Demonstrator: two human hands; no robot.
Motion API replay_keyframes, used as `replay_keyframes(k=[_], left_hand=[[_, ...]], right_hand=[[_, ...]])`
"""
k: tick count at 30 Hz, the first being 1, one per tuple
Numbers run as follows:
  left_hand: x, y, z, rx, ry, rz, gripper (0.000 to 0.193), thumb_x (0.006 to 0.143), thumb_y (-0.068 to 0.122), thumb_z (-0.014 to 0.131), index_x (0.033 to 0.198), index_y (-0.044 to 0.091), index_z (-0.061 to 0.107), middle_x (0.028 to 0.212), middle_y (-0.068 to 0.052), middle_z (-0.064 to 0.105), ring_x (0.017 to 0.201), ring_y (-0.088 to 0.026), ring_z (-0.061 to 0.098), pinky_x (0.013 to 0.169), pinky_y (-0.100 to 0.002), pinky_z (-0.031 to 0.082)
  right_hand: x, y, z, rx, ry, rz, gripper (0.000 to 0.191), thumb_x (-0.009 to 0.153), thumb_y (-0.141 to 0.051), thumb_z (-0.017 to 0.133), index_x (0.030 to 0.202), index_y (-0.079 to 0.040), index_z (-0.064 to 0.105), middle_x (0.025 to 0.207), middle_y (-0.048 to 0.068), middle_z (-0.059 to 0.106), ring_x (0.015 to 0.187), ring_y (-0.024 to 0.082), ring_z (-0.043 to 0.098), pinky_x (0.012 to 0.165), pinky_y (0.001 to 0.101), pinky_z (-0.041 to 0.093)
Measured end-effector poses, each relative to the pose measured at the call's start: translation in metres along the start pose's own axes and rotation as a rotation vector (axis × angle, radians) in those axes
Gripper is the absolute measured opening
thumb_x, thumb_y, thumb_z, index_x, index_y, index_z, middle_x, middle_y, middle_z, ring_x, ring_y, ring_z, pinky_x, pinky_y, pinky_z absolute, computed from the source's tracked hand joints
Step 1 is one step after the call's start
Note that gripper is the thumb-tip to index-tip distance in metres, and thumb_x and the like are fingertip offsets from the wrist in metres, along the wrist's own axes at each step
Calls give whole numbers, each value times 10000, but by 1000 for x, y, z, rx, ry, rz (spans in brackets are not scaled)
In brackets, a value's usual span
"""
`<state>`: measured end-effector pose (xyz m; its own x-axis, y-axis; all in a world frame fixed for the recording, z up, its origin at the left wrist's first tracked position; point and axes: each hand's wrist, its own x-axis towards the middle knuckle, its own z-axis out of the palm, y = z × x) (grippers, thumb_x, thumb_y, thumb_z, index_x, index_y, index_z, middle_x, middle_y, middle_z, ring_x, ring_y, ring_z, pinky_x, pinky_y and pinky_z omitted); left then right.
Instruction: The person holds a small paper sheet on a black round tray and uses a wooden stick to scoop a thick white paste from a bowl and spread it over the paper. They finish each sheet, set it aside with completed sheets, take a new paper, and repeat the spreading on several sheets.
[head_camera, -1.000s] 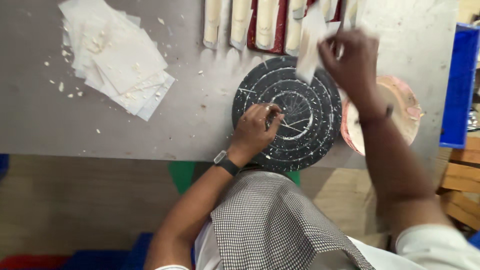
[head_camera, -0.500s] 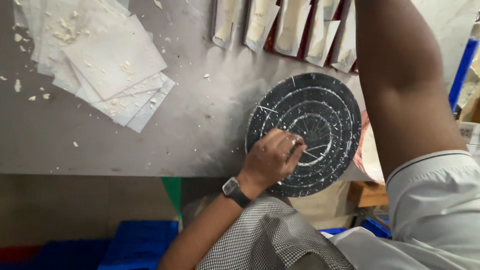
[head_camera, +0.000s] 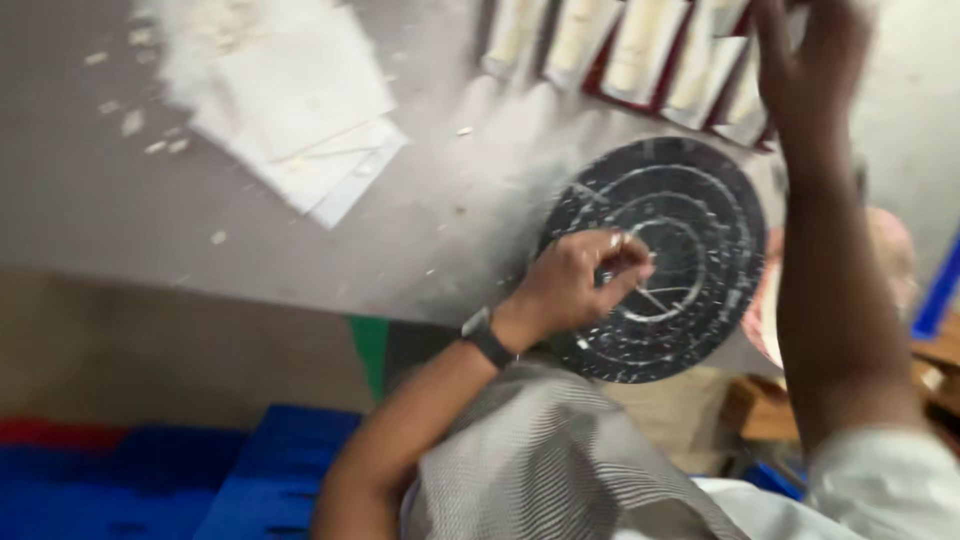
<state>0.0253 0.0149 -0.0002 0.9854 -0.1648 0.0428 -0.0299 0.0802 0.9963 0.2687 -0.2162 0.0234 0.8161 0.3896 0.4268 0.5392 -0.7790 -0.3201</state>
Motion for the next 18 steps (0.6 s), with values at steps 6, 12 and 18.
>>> replay_keyframes(k=[6,12,18], left_hand=[[38,-38,-165,914,347,251,97,945,61,783,1027,56,731,1043,-158,707,1009,-326,672,905,-434,532],[39,-26,-293,1456,442,-112,801,570,338,982,1264,126,642,1389,-185,554,1373,-478,390,1050,-691,339],[50,10,-286,1384,487,-157,343,759,352,907,1002,194,723,1096,-84,748,1055,-304,683,890,-480,540]], right_hand=[[-189,-115,-51,191,-129,117,252,991,-120,791,1181,-47,641,1185,98,710,1125,266,656,1002,386,476],[-224,-146,-46,22,-70,100,475,853,-287,802,1241,-68,638,1394,108,634,1383,323,511,1170,476,361],[-224,-142,-44,96,2,139,433,852,-307,766,1202,-79,650,1354,74,653,1364,291,524,1149,465,373]])
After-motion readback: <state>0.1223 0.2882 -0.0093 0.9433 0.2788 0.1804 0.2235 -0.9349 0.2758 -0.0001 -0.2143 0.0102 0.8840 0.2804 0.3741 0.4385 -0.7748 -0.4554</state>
